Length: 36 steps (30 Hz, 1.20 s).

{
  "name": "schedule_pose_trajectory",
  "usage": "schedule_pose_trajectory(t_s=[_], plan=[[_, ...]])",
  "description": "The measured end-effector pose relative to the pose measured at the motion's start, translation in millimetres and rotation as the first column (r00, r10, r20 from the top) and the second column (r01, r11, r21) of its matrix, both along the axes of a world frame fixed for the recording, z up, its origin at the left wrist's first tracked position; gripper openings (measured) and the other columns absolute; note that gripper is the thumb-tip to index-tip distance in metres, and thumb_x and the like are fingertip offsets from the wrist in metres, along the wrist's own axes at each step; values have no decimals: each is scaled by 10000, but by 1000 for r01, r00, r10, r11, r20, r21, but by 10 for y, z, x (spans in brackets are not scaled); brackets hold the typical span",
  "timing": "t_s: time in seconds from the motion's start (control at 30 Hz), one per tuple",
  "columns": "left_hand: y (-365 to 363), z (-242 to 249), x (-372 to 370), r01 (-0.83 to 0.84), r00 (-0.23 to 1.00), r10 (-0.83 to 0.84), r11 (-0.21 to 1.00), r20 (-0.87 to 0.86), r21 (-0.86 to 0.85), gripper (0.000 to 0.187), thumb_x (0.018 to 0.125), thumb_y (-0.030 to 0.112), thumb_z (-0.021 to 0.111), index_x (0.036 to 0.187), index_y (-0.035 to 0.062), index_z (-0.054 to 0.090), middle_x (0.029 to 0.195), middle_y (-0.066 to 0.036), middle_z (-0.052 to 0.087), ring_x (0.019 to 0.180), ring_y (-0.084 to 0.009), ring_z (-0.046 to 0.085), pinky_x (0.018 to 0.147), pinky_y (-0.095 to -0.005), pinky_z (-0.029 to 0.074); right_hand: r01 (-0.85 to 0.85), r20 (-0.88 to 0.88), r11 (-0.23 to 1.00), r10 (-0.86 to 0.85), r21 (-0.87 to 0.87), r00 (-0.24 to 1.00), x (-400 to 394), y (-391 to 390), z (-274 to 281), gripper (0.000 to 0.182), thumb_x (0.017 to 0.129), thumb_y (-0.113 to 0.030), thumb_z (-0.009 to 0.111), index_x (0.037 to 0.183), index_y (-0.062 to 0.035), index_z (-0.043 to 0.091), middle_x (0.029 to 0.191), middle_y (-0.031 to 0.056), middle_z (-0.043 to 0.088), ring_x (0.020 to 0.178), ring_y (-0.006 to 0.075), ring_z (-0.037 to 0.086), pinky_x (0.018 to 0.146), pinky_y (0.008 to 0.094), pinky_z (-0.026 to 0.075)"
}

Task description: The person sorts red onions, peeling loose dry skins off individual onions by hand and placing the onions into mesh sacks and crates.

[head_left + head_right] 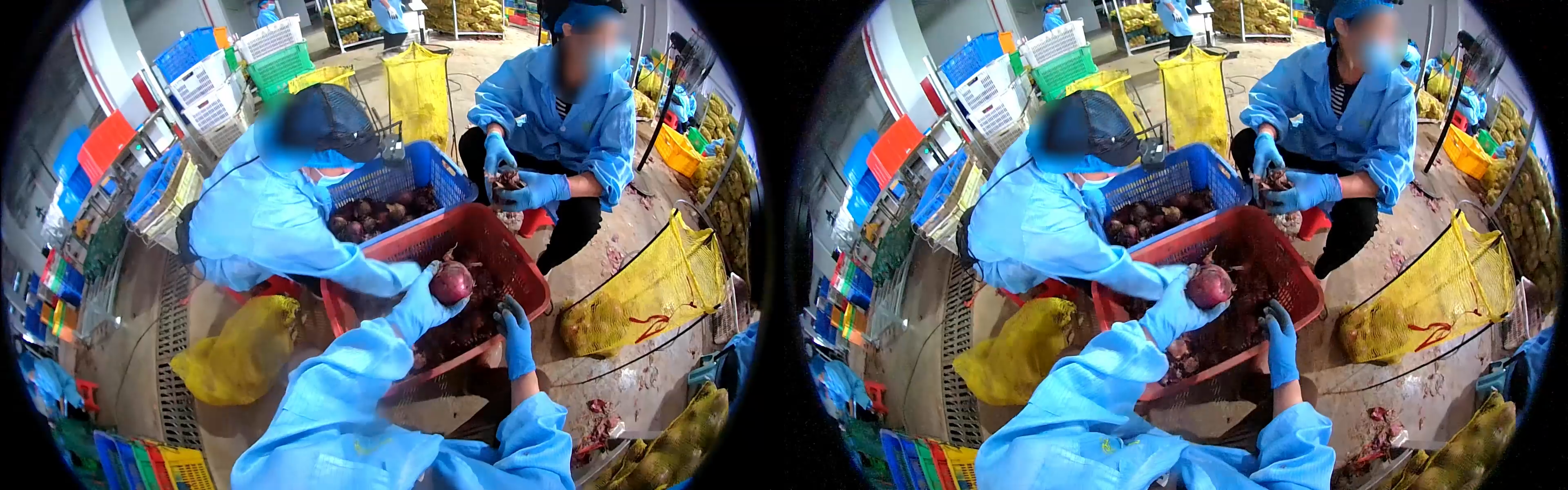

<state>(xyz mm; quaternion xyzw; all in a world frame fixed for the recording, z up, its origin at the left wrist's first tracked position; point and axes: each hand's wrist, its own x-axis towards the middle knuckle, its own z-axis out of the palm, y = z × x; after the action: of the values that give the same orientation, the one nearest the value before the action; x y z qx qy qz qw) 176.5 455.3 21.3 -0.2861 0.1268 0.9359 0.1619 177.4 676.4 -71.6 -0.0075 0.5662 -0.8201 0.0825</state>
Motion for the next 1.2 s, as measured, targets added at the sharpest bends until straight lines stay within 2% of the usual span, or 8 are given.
schedule_pose_trajectory(t_s=[0.1,0.2,0.47,0.6,0.67,0.87,1.07,1.2], plan=[[-177,-122,-791,-133,969,193,935,-157,328,496,866,468,484,1177,83,461,1079,-132,557,964,-335,554,771,-520,497,24,97,999,-20,-41,995,-43,31,121,379,894,-99,493,1272,-78,466,1146,42,555,990,137,552,836,256,447],[-503,221,-1317,-393,894,405,914,-192,100,655,825,507,519,1242,28,359,1151,-257,463,1039,-444,489,836,-604,436,48,115,987,-31,-156,993,-19,59,129,377,896,-85,487,1270,-41,458,1163,72,545,1000,158,548,874,281,442],[-42,-864,-742,374,861,-484,812,-159,-448,333,903,312,490,1185,137,523,1106,-41,593,938,-181,587,810,-348,479,343,122,889,-321,-303,939,-79,323,621,410,902,-173,474,1285,-32,432,1163,98,549,963,173,571,861,282,450],[244,-2365,-460,635,710,-626,372,322,-677,330,898,235,499,1220,169,519,1078,-29,612,922,-163,579,823,-340,456,325,156,857,-286,-400,945,-33,400,703,505,875,-244,528,1310,-29,390,1144,83,547,943,155,550,835,275,428],[398,-2834,-487,450,558,-702,-193,443,-872,401,861,216,544,1257,177,493,1045,-107,615,913,-248,590,819,-348,463,348,204,852,-289,-392,936,-21,424,689,570,852,-281,569,1320,-24,370,1129,76,543,937,150,522,806,272,413],[950,-3216,-796,273,596,-570,-520,566,-810,625,743,304,666,1312,256,413,1164,-251,502,1029,-425,518,888,-426,443,366,318,857,-255,-363,913,63,421,707,522,822,-282,620,1228,7,464,1064,107,551,953,191,511,785,312,435],[1163,-3239,-948,460,607,-424,-502,672,-732,692,664,311,751,1274,230,435,1197,-237,481,1031,-392,531,891,-422,447,299,331,880,-176,-370,927,88,461,808,494,866,-249,563,1271,-13,407,1067,109,548,961,182,535,793,330,453],[1023,-4098,-734,302,880,-451,284,151,-910,560,768,41,638,1272,111,403,1124,-108,550,948,-216,560,822,-321,483,304,313,885,-194,-354,930,72,426,834,499,864,-235,566,1274,-5,401,1080,100,536,959,175,520,790,317,445]])
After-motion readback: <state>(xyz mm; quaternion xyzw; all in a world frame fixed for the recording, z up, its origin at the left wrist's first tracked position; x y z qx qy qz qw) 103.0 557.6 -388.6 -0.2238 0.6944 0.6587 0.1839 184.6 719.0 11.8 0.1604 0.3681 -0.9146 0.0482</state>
